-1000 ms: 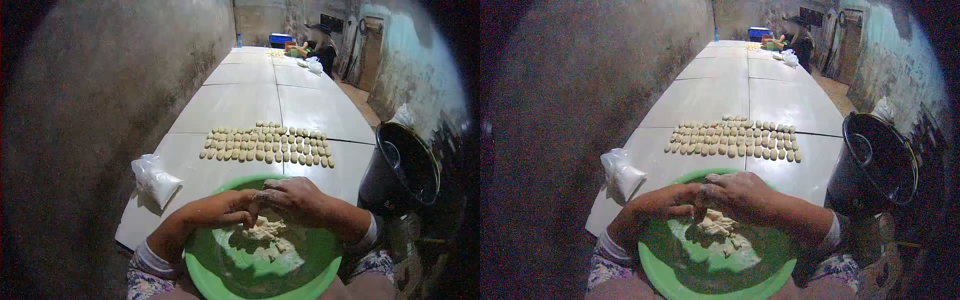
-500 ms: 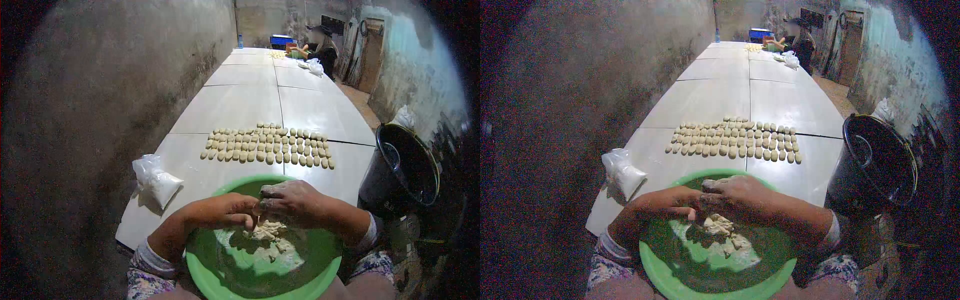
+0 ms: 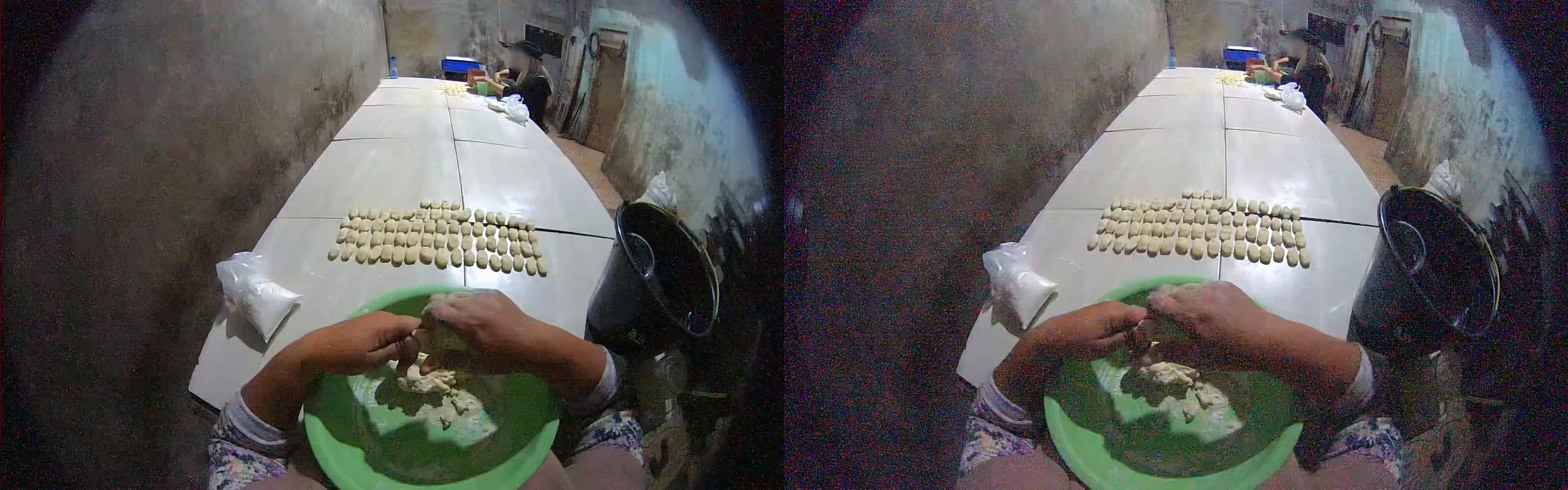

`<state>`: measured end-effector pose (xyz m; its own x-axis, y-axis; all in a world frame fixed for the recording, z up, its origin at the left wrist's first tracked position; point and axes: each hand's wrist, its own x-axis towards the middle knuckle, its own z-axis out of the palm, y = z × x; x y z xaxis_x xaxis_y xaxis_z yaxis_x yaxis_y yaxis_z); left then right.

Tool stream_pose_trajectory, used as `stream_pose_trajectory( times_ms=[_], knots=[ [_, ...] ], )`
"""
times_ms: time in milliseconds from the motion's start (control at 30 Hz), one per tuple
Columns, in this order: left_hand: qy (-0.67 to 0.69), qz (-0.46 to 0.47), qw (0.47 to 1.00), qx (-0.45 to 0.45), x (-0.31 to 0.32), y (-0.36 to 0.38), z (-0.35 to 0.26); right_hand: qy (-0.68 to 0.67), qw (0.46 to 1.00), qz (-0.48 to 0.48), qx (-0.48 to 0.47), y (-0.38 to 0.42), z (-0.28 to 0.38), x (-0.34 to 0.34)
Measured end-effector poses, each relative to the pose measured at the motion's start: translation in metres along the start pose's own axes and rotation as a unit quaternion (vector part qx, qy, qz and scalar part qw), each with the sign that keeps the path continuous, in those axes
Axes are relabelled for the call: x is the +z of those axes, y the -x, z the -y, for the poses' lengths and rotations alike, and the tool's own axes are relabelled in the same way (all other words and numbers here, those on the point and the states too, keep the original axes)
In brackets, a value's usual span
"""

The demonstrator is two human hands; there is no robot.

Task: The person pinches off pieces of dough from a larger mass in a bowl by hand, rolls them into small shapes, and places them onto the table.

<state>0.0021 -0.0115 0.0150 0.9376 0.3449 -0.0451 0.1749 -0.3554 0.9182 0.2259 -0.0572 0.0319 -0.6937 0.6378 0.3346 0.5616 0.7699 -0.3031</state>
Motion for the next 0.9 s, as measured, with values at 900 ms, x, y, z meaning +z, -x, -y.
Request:
stream_pose_trajectory(
  times_ms=[900],
  knots=[
    [0.008, 0.014, 0.999, -0.033, 0.002, -0.004, 0.022, 0.013, 0.998, 0.027, -0.048, 0.003, -0.012, 0.012]
  ],
)
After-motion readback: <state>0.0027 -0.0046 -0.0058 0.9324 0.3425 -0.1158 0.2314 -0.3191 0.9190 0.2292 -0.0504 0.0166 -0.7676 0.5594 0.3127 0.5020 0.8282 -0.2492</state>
